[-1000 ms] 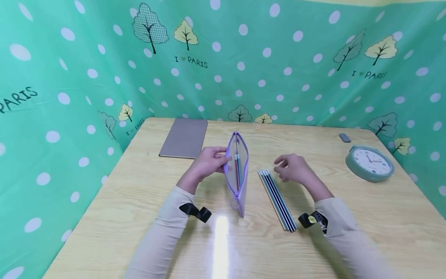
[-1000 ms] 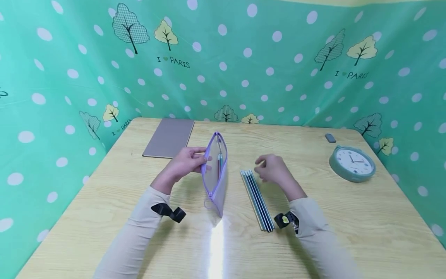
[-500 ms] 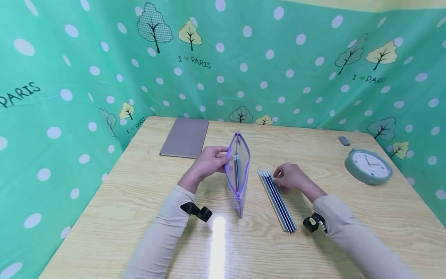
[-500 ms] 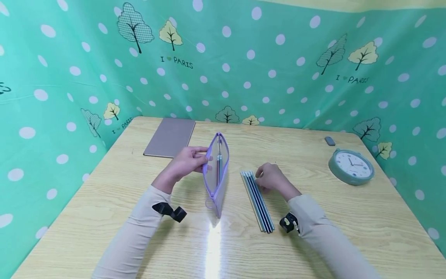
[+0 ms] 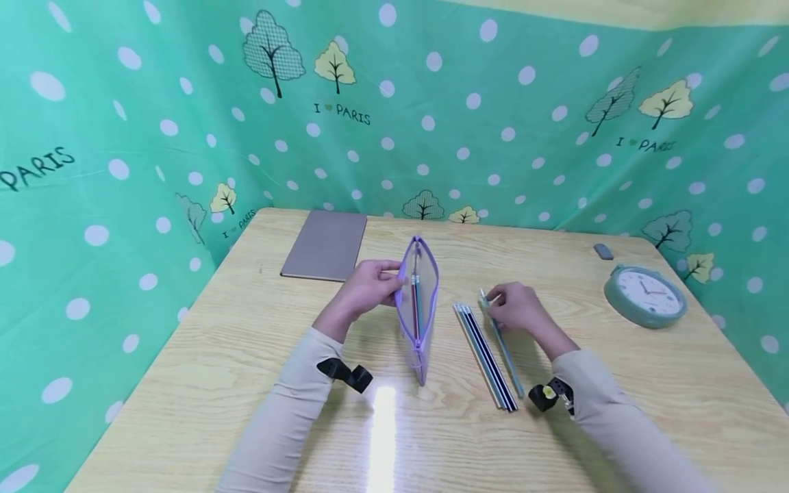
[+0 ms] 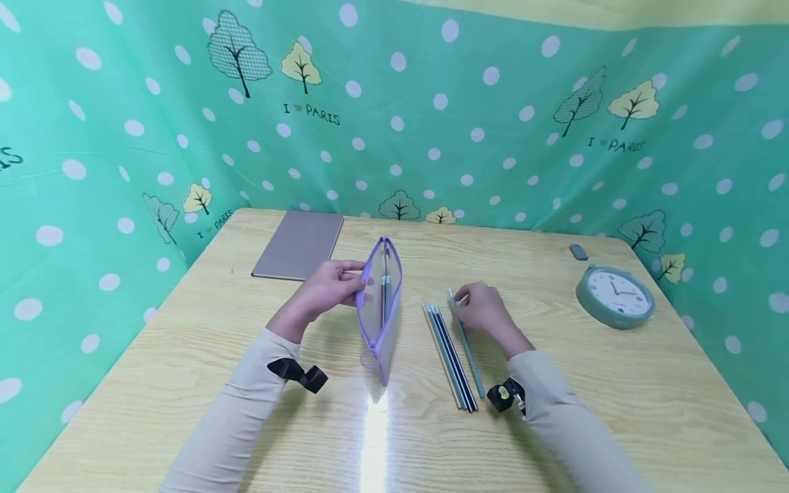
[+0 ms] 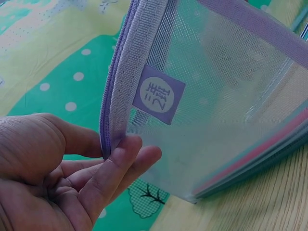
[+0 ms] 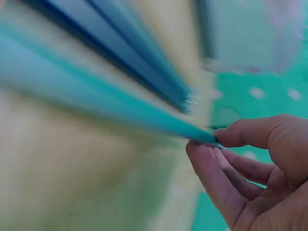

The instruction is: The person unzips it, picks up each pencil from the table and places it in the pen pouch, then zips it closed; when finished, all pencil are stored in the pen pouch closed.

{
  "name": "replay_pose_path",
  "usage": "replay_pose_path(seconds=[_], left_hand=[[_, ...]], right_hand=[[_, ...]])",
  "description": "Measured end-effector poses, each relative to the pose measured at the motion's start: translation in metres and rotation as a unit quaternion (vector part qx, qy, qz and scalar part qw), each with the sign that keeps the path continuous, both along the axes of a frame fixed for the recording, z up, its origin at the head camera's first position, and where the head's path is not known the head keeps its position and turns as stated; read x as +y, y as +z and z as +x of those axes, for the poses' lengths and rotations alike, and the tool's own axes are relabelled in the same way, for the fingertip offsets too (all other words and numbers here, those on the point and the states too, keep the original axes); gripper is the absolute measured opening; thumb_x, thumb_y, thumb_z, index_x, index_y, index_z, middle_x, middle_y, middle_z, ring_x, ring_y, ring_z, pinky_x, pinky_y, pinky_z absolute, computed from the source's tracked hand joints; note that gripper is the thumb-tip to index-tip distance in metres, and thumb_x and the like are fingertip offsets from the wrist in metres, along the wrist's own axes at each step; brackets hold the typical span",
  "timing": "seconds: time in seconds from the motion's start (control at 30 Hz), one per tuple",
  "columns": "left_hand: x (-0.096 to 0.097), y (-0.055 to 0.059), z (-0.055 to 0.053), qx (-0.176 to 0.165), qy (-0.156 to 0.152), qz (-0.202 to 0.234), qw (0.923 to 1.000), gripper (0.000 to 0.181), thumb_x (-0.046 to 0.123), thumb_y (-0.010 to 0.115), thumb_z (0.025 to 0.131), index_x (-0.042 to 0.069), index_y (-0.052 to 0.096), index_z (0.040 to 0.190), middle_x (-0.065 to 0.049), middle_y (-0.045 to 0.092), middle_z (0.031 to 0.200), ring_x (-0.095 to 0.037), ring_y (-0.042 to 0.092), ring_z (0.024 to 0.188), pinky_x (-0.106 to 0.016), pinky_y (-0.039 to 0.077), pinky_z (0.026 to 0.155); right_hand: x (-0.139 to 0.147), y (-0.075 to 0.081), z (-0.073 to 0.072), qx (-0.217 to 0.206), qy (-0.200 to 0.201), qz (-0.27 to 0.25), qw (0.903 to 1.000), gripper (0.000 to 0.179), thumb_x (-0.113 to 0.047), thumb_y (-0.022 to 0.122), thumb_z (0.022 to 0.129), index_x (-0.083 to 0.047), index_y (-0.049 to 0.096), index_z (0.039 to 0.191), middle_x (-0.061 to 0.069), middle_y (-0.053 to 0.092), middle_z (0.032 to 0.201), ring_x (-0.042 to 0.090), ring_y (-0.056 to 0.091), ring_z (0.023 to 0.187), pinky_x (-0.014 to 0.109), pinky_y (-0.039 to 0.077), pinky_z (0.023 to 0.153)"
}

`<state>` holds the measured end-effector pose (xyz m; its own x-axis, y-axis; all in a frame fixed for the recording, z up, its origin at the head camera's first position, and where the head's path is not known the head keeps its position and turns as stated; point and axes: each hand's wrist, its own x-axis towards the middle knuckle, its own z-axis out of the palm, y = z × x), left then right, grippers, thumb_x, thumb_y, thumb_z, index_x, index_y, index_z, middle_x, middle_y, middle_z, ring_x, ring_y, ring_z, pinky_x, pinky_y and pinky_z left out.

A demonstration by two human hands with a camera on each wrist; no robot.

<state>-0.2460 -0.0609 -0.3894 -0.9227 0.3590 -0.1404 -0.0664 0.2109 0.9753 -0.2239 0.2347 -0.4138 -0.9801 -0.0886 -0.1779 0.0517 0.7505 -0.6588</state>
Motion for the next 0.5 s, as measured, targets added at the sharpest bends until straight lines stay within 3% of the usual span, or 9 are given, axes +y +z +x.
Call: replay_pose_path(seconds=[0.13, 0.27, 0.37, 0.5], left_hand=[[-0.001, 0.0, 0.001, 0.0, 0.004, -0.002, 1.0, 0.048, 0.002, 0.06, 0.103, -0.007, 0.048, 0.149, -0.028, 0.071, 0.12, -0.023, 0.077, 0.083, -0.033, 0.067, 0.08], [-0.004, 0.0, 0.0, 0.004, 0.01, -0.004, 0.9999, 0.048, 0.001, 0.06, 0.103, -0.008, 0.048, 0.148, -0.028, 0.072, 0.118, -0.024, 0.077, 0.083, -0.033, 0.067, 0.079], [-0.003, -0.001, 0.001, 0.007, 0.003, 0.001, 1.0, 0.048, 0.0, 0.058, 0.103, -0.01, 0.046, 0.148, -0.03, 0.071, 0.117, -0.022, 0.076, 0.082, -0.034, 0.067, 0.08], [-0.002, 0.0, 0.001, 0.004, -0.005, 0.009, 0.9999, 0.048, -0.001, 0.056, 0.103, -0.011, 0.044, 0.149, -0.033, 0.069, 0.119, -0.016, 0.075, 0.077, -0.034, 0.067, 0.081]], right_hand=[[0.004, 0.029, 0.003, 0.03, -0.034, -0.1, 0.9939, 0.039, -0.002, 0.059, 0.097, 0.014, 0.057, 0.133, 0.026, 0.065, 0.11, 0.016, 0.072, 0.074, 0.033, 0.068, 0.069], [-0.001, 0.053, 0.01, 0.087, -0.057, -0.211, 0.972, 0.042, -0.004, 0.058, 0.1, 0.014, 0.053, 0.138, 0.016, 0.064, 0.107, 0.008, 0.07, 0.079, 0.03, 0.067, 0.074], [-0.006, 0.062, 0.015, 0.125, -0.09, -0.289, 0.9448, 0.038, -0.005, 0.059, 0.102, 0.008, 0.055, 0.137, 0.004, 0.063, 0.101, 0.005, 0.07, 0.081, 0.026, 0.067, 0.073], [-0.016, 0.066, 0.018, 0.165, -0.139, -0.404, 0.8888, 0.022, -0.004, 0.061, 0.102, -0.008, 0.063, 0.123, -0.001, 0.064, 0.096, 0.008, 0.071, 0.083, 0.024, 0.066, 0.072]])
